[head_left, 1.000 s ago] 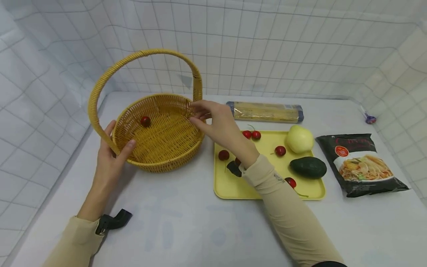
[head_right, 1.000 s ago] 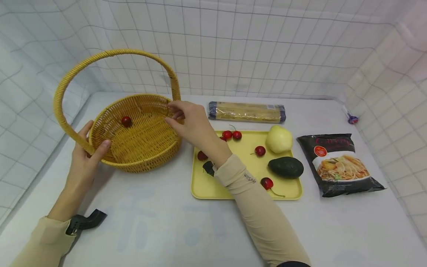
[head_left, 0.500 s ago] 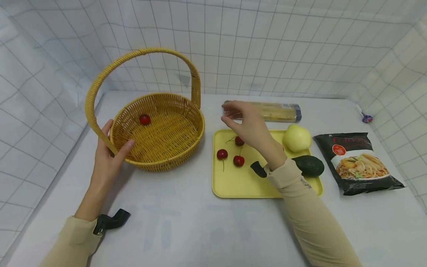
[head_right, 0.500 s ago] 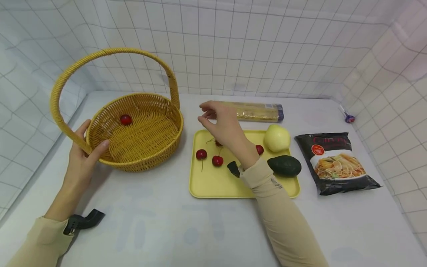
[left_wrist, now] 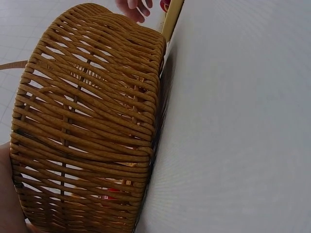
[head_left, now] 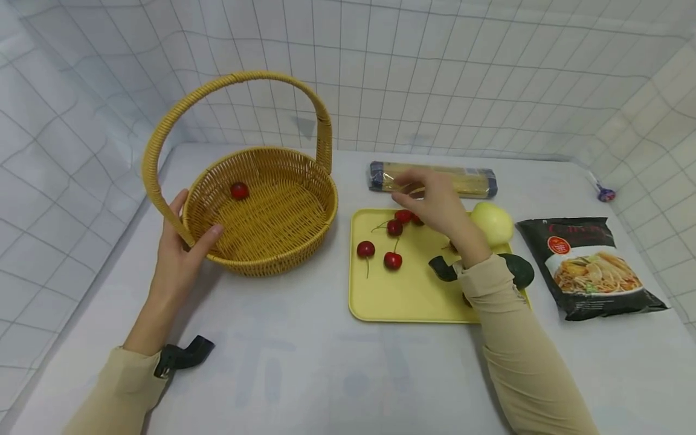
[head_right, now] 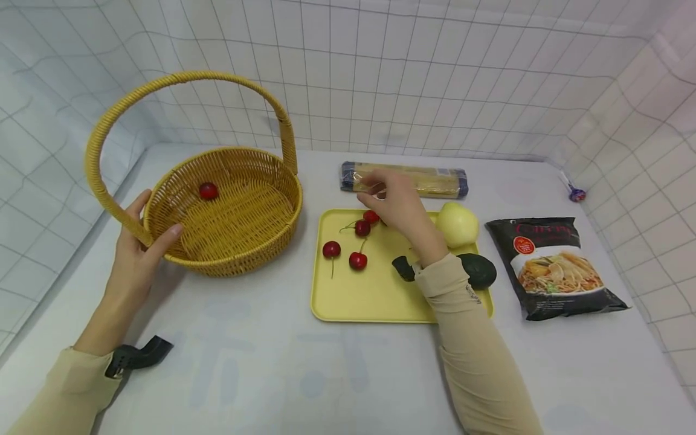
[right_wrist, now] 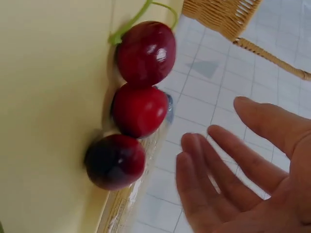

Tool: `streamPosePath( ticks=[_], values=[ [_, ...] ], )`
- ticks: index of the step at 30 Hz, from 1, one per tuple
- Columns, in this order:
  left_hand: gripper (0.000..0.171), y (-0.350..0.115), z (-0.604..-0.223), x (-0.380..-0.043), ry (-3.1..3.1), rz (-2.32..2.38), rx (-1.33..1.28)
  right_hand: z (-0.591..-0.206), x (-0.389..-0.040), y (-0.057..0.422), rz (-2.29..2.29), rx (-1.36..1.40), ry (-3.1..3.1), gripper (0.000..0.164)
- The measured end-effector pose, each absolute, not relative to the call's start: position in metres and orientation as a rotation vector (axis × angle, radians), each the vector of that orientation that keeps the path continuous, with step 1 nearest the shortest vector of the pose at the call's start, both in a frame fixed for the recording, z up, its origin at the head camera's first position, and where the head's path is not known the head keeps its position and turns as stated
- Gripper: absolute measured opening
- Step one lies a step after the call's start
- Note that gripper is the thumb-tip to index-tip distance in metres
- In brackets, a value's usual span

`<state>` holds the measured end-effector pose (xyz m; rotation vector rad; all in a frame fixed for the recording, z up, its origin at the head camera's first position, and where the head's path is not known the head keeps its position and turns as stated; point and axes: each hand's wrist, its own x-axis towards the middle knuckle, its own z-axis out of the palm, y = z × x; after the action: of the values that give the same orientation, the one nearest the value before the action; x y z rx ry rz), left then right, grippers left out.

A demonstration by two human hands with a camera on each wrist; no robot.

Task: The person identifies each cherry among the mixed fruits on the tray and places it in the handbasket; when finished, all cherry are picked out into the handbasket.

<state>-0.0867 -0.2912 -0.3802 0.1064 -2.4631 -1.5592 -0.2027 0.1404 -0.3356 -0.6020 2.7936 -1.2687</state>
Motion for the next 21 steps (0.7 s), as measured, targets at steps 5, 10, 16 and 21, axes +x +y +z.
streamPosePath(
  ticks=[5,10,16,21],
  values=[
    [0.084,-0.292,-0.383,-0.086,-2.464,-1.562,0.123,-0.332,-0.203,0.150,-1.171,-0.517,2.759,0.036],
    [0.086,-0.292,-0.383,-0.087,-2.465,-1.562,0.120,-0.333,-0.204,0.162,-1.026,-0.418,2.790,0.034],
    [0.086,-0.292,-0.380,-0.088,-2.473,-1.568,0.129,-0.329,-0.204,0.168,-0.957,-0.385,2.750,0.025],
    [0.086,-0.292,-0.379,-0.088,-2.474,-1.579,0.130,-0.329,-0.203,0.166,-0.791,-0.442,2.702,0.029]
  ],
)
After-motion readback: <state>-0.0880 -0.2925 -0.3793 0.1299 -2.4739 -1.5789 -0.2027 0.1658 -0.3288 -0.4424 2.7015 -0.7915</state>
